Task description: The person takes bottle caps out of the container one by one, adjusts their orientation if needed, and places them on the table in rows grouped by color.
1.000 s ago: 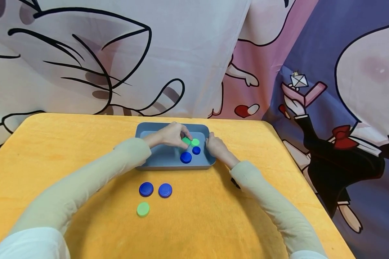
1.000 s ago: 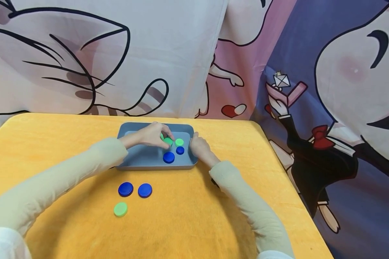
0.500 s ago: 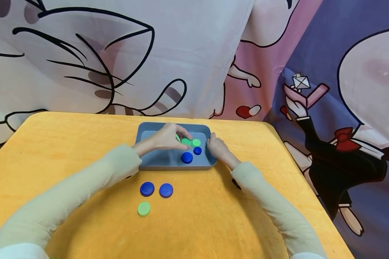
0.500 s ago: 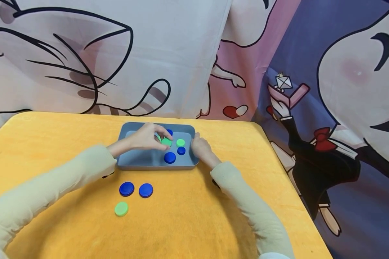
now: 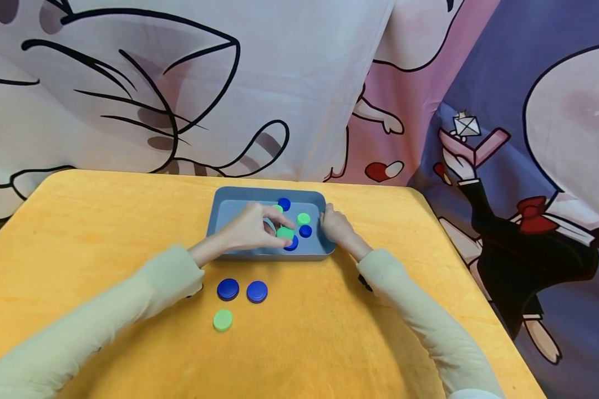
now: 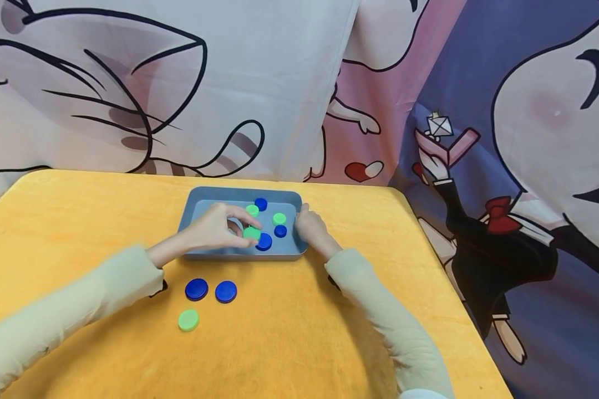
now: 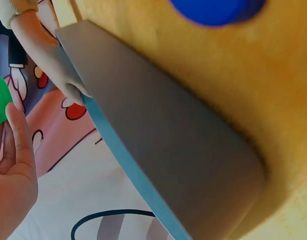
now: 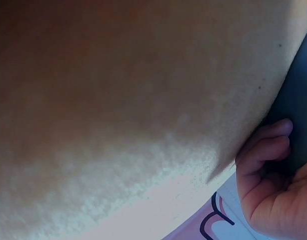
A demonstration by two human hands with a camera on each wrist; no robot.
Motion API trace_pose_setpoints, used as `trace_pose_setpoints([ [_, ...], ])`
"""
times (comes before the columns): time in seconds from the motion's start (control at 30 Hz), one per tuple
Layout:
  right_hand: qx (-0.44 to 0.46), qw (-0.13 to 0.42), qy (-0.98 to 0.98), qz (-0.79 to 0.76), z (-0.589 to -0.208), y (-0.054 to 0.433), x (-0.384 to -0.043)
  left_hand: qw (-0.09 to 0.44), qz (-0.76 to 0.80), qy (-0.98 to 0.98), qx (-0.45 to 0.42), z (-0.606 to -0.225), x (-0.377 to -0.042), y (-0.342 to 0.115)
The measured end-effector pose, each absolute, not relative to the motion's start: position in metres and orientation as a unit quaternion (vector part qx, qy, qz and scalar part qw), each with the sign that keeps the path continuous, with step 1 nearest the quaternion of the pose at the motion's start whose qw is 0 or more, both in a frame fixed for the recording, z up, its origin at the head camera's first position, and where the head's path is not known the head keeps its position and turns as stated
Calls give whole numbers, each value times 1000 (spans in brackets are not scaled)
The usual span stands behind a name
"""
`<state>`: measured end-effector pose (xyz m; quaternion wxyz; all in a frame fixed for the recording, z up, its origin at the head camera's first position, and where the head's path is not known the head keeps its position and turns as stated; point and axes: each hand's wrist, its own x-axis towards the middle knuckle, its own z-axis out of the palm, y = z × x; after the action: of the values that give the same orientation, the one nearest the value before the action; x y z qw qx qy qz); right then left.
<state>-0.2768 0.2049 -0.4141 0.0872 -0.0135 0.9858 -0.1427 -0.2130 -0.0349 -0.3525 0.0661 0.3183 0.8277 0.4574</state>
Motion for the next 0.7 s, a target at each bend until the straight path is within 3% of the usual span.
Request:
trace_pose_setpoints([
  [0.23,-15,80,986,-143,-414,205,-277,52,456,821,340,-361,-194,-41],
  [0.7,-23,70,988,-135,-413,205,-276,136,456,794,379,-385,-151,-59],
])
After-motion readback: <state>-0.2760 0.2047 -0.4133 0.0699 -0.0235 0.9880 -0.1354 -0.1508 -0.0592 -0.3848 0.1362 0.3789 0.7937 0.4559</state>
